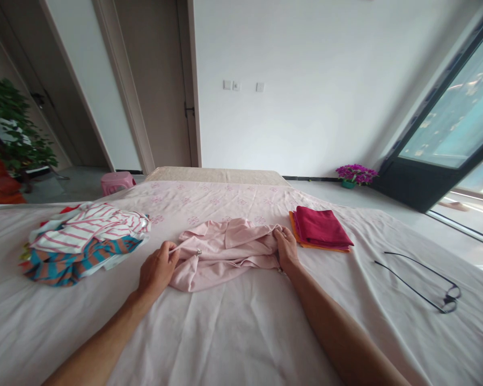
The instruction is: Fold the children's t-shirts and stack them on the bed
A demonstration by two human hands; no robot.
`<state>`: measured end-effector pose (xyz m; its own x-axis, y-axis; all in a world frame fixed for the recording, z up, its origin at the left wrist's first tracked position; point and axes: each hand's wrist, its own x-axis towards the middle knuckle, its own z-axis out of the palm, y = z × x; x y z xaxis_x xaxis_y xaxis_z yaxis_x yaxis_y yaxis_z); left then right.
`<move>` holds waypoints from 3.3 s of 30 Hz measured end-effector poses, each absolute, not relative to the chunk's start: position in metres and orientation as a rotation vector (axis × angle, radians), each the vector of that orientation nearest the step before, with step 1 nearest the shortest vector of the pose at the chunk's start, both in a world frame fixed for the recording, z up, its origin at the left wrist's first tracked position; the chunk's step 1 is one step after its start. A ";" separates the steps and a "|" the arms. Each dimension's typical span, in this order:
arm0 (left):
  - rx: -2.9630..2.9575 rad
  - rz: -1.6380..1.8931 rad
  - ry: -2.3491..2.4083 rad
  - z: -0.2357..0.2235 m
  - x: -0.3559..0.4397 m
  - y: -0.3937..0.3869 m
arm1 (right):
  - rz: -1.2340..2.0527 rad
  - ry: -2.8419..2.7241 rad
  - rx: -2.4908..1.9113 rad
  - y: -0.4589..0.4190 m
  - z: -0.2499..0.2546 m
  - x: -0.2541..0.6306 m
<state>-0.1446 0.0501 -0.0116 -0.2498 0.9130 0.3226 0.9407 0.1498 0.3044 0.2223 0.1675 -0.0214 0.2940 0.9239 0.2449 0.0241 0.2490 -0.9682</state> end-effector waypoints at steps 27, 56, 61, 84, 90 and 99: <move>-1.977 -2.040 -2.383 -0.005 -0.147 0.052 | 1.115 -0.756 -0.984 0.180 -0.013 0.232; -2.095 -2.864 -2.607 0.005 -0.152 0.048 | 0.351 -1.334 -1.432 0.176 -0.009 0.249; -2.314 -2.740 -2.555 0.007 -0.152 0.047 | -0.038 -2.077 -1.355 0.155 0.006 0.229; -1.500 -2.914 -2.276 0.037 -0.210 0.078 | 1.271 -0.718 -1.050 0.186 0.008 0.239; -1.938 -1.925 -2.240 0.030 -0.184 0.056 | 1.254 -0.871 -1.109 0.180 -0.007 0.233; -3.018 -0.892 -1.699 0.009 -0.107 0.002 | 1.366 -1.100 -1.233 0.162 0.008 0.231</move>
<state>-0.1069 0.0022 0.0092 0.4510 0.8695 0.2012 0.6593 -0.4766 0.5815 0.2314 0.1619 0.0080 -0.0318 0.9905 -0.1337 -0.0806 -0.1359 -0.9874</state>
